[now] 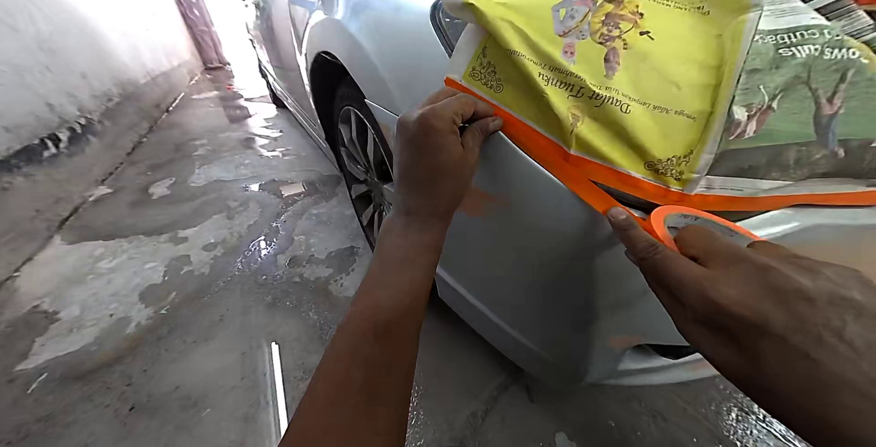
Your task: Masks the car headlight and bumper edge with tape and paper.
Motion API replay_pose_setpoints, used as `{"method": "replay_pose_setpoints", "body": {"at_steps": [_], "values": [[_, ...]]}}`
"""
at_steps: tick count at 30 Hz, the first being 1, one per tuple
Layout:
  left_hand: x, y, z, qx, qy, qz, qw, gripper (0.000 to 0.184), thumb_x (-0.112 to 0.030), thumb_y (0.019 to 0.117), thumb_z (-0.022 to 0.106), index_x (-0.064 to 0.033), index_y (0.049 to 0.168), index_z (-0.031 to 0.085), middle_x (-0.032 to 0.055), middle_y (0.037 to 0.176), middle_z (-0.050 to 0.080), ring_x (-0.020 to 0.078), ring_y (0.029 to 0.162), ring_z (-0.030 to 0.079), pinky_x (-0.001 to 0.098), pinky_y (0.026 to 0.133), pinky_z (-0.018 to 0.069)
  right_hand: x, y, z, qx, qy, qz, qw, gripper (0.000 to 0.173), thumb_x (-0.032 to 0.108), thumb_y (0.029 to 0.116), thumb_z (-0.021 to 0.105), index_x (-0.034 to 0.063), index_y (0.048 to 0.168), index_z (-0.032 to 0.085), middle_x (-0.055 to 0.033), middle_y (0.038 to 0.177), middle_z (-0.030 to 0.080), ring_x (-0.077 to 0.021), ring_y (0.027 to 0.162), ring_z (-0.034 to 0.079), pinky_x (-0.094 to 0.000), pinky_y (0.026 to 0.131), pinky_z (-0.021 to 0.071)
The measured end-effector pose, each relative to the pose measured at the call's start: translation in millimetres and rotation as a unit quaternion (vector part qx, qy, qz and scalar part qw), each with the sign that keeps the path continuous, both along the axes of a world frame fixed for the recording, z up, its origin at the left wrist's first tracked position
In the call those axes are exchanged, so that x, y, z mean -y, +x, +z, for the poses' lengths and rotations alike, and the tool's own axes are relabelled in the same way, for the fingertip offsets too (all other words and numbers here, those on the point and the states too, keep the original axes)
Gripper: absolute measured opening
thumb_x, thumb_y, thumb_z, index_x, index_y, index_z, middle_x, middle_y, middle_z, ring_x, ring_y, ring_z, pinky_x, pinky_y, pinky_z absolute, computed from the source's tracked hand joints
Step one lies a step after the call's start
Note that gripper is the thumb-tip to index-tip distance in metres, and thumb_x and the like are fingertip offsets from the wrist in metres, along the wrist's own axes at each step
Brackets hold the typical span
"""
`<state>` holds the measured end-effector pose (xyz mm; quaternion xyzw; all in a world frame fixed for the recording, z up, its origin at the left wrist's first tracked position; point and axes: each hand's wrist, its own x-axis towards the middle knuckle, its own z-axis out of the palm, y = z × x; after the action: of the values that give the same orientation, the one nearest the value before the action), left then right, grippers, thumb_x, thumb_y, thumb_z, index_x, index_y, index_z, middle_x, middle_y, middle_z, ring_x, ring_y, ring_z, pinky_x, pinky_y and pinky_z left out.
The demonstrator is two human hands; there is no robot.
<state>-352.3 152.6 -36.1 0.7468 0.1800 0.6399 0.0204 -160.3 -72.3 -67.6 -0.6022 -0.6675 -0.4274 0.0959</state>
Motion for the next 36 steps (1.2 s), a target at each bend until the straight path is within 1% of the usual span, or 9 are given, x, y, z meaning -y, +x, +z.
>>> {"method": "replay_pose_setpoints", "body": {"at_steps": [3,5,6,9,12,19,26,33,36], "values": [[-1,0,-3,0.004,0.013,0.028,1.000,0.016,-0.021,0.0913,0.078,-0.0089,0.101,0.078,0.0035,0.099,0.075,0.0075,0.089,0.071,0.0226,0.078,0.0589,1,0,3,0.002,-0.001,-0.004,1.000,0.047,0.014,0.1013,0.044,0.0130,0.145,0.061,-0.0101,0.068,0.049,-0.0283,0.046,0.048,-0.0391,0.039,0.0327],[-1,-5,2,0.003,-0.022,0.037,0.999,0.052,-0.027,0.0865,0.083,-0.0040,0.130,0.065,0.0100,0.107,0.073,0.0148,0.089,0.073,0.0296,0.076,0.0630,1,-2,4,0.011,-0.006,-0.014,1.000,0.048,0.013,0.0992,0.046,0.0115,0.145,0.060,-0.0097,0.067,0.050,-0.0283,0.047,0.048,-0.0392,0.040,0.0343],[0,-8,7,0.002,-0.033,0.043,0.999,0.064,-0.028,0.0830,0.086,-0.0041,0.135,0.058,0.0121,0.111,0.070,0.0180,0.092,0.072,0.0327,0.077,0.0624,1,-2,5,0.017,-0.011,-0.022,1.000,0.048,0.013,0.0986,0.046,0.0110,0.145,0.060,-0.0094,0.068,0.049,-0.0278,0.047,0.049,-0.0386,0.040,0.0349],[7,-8,14,-0.035,0.049,0.063,0.996,0.040,-0.030,0.0839,0.085,-0.0030,0.108,0.068,0.0138,0.105,0.065,0.0235,0.097,0.067,0.0365,0.080,0.0590,0,-2,6,0.027,-0.018,-0.035,0.999,0.047,0.012,0.0990,0.047,0.0103,0.144,0.061,-0.0098,0.069,0.051,-0.0266,0.048,0.050,-0.0376,0.040,0.0373],[11,1,15,-0.101,0.116,0.048,0.987,0.029,-0.039,0.0872,0.080,-0.0112,0.091,0.074,0.0102,0.100,0.068,0.0292,0.101,0.060,0.0467,0.086,0.0432,0,-4,9,0.042,-0.027,-0.044,0.998,0.047,0.009,0.0965,0.052,0.0083,0.143,0.061,-0.0103,0.069,0.053,-0.0261,0.049,0.052,-0.0368,0.043,0.0388],[8,9,39,-0.209,0.193,0.023,0.958,0.043,-0.054,0.0768,0.082,-0.0141,0.091,0.072,0.0083,0.102,0.066,0.0317,0.108,0.057,0.0506,0.090,0.0371,-1,-8,20,0.039,-0.055,-0.091,0.994,0.052,0.004,0.0920,0.059,0.0107,0.143,0.062,-0.0098,0.069,0.054,-0.0248,0.050,0.054,-0.0349,0.043,0.0396],[12,6,44,-0.236,0.289,0.027,0.927,0.041,-0.047,0.0848,0.079,-0.0079,0.087,0.067,0.0125,0.094,0.065,0.0331,0.095,0.057,0.0479,0.082,0.0373,-3,-1,30,0.076,-0.084,-0.103,0.988,0.052,-0.002,0.0937,0.056,0.0087,0.145,0.059,-0.0134,0.074,0.054,-0.0262,0.052,0.055,-0.0360,0.046,0.0408],[20,14,47,-0.250,0.244,0.037,0.936,0.048,-0.055,0.0795,0.079,-0.0097,0.090,0.069,0.0119,0.096,0.063,0.0345,0.098,0.057,0.0506,0.083,0.0385,-6,-6,30,0.097,-0.111,-0.129,0.981,0.053,-0.004,0.0921,0.058,0.0027,0.145,0.057,-0.0148,0.073,0.055,-0.0268,0.050,0.055,-0.0369,0.045,0.0418],[33,32,43,-0.240,0.238,0.061,0.939,0.057,-0.064,0.0758,0.077,-0.0112,0.096,0.069,0.0124,0.103,0.062,0.0357,0.102,0.056,0.0508,0.084,0.0384,-6,-2,22,0.062,-0.095,-0.110,0.987,0.051,0.007,0.0959,0.059,0.0041,0.147,0.056,-0.0145,0.076,0.056,-0.0265,0.051,0.055,-0.0375,0.046,0.0440]]}}
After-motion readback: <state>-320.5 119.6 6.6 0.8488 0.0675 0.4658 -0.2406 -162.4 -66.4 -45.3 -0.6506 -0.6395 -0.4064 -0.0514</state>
